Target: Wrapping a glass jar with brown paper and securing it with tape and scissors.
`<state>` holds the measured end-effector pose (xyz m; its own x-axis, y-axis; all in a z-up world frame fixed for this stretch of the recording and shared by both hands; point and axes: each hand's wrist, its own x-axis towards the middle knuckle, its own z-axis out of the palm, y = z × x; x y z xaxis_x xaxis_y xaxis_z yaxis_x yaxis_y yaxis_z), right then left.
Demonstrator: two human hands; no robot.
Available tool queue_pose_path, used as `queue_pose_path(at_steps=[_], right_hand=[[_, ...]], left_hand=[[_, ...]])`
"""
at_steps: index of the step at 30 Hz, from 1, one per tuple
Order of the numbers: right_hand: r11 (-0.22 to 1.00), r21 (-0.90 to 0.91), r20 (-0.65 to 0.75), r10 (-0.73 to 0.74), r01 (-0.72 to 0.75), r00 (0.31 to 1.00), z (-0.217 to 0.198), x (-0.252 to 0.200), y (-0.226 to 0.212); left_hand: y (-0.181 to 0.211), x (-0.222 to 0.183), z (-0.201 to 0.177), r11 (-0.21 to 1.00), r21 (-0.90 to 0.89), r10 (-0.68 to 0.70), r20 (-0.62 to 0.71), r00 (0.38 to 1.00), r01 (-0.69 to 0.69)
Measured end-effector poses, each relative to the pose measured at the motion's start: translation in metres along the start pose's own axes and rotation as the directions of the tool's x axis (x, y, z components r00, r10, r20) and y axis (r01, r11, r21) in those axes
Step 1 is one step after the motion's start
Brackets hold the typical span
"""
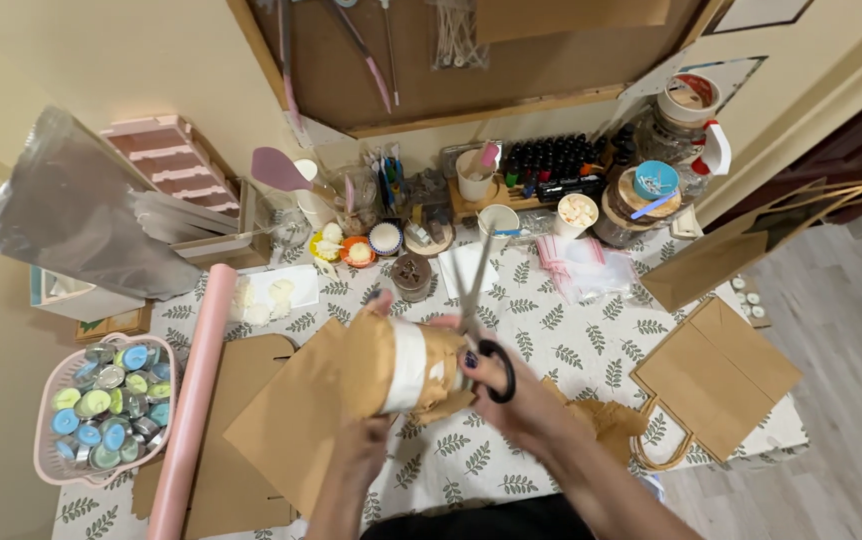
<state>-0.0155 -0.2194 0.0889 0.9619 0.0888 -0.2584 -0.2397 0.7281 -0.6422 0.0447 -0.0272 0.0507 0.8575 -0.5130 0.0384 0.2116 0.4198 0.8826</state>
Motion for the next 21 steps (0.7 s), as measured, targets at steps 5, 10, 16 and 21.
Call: queue_pose_path(at_steps=[5,10,16,21], right_hand=[[0.857,-0.501,-0.102,-0.194,0.118,0.976,-0.015,-0.012,-0.028],[0.828,-0.556,-0.140,-0.180,0.073,0.974,0.021,-0.020,-0.043],[0.634,-0.762,-0.376,-0.264,-0.134,0.888,0.021,-0.049,-0.051],[0.537,-0.843,-0.137,-0.278,0.035,0.951,-0.042,-0.117,-0.016]], left_hand=[[0.052,0.003,0.022,0.989,-0.087,-0.124,-0.003,0.992,0.124],[0.051,0.004,0.041,0.866,-0.074,-0.501,-0.129,0.856,0.495],[0.033,-0.004,0.043,0.864,-0.327,-0.451,-0.167,0.877,0.383],[0.046,0.007,0.049,0.923,-0.246,-0.365,-0.308,0.879,0.297]])
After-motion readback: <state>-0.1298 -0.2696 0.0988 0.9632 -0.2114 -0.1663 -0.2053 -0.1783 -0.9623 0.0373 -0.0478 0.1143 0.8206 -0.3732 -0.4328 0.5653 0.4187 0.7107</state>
